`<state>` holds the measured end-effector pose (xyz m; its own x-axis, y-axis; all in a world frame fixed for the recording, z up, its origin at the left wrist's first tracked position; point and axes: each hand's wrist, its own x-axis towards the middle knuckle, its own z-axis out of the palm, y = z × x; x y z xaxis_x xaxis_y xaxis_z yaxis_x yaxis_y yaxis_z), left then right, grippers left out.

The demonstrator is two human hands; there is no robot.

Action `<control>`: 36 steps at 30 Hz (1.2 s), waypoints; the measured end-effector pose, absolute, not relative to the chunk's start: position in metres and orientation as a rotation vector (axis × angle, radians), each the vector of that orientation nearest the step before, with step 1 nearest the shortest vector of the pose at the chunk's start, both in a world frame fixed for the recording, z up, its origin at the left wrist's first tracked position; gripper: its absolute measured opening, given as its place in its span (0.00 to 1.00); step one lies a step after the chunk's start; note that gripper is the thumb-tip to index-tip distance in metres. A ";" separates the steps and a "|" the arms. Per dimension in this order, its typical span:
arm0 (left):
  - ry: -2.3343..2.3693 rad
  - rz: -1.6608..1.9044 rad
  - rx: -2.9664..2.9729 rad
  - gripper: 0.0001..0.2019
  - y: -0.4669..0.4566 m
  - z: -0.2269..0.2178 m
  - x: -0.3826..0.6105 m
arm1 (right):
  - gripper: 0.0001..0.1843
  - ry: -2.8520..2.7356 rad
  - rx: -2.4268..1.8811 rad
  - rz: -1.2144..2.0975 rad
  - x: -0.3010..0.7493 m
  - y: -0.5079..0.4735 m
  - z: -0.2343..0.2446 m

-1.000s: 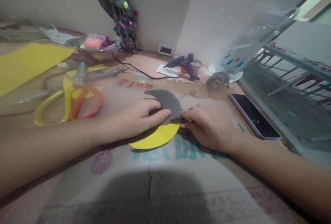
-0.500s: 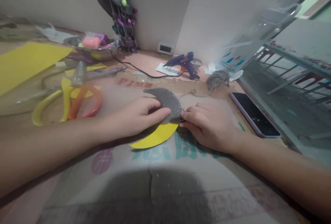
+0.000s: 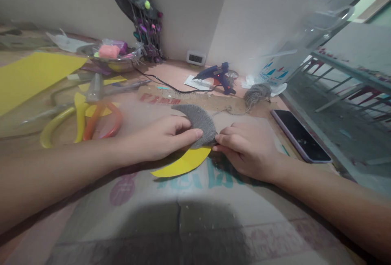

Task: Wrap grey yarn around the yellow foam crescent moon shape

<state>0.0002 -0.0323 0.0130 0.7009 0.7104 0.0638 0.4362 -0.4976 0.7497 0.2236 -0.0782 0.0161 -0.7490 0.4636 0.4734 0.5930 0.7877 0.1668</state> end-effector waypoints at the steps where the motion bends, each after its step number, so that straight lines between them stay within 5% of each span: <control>1: 0.873 0.480 2.177 0.20 -0.032 0.013 0.000 | 0.09 -2.567 -0.804 -0.423 0.224 -0.078 0.016; 36: 0.911 0.501 2.198 0.21 -0.032 0.013 0.002 | 0.08 -2.512 -0.966 -0.254 0.223 -0.083 0.020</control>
